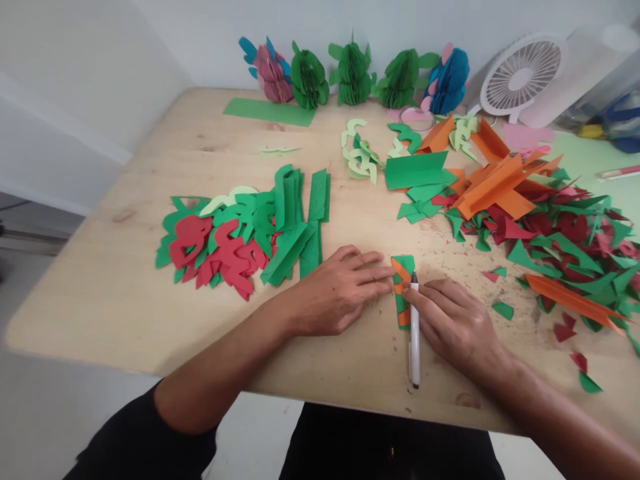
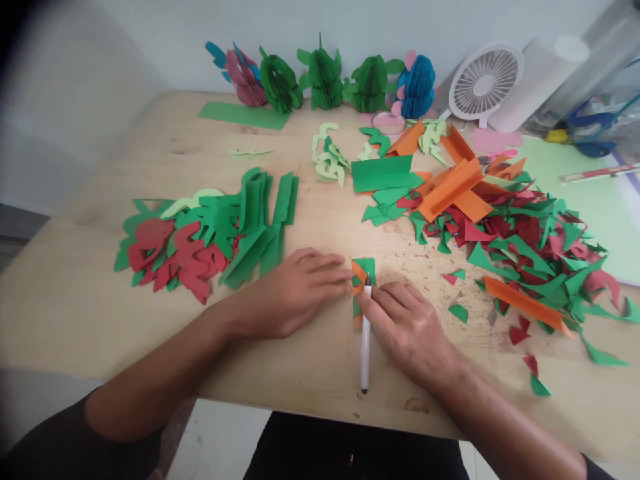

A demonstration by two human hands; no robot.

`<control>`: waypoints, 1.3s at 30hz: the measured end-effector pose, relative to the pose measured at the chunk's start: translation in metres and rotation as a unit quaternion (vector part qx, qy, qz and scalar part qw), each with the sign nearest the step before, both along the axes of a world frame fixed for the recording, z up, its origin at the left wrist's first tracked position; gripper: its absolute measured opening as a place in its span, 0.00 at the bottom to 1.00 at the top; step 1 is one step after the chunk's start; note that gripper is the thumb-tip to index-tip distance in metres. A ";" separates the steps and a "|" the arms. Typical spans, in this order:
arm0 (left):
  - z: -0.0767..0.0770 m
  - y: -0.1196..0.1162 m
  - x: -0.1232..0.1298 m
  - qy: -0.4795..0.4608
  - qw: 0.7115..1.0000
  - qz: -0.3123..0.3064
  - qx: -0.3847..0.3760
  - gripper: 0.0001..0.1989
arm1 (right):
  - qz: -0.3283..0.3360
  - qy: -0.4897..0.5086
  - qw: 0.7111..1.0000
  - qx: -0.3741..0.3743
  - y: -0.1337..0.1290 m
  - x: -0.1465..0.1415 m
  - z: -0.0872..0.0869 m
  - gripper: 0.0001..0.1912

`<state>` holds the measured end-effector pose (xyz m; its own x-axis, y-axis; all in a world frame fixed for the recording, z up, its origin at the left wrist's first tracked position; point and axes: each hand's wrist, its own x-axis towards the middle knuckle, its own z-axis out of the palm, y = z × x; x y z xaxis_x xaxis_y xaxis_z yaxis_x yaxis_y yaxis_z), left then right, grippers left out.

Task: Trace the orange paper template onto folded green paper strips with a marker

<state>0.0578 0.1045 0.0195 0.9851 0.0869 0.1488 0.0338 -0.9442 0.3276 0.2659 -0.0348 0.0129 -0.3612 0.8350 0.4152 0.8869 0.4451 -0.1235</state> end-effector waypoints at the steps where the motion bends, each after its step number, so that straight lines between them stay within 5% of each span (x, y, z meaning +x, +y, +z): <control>1: 0.000 0.000 0.000 0.000 1.000 0.000 0.001 0.20 | 0.000 -0.001 1.000 0.000 0.000 0.000 0.000 0.14; 39: -0.007 -0.016 0.008 -0.040 0.996 0.052 0.061 0.12 | -0.010 -0.006 1.000 0.011 0.001 -0.001 0.002 0.17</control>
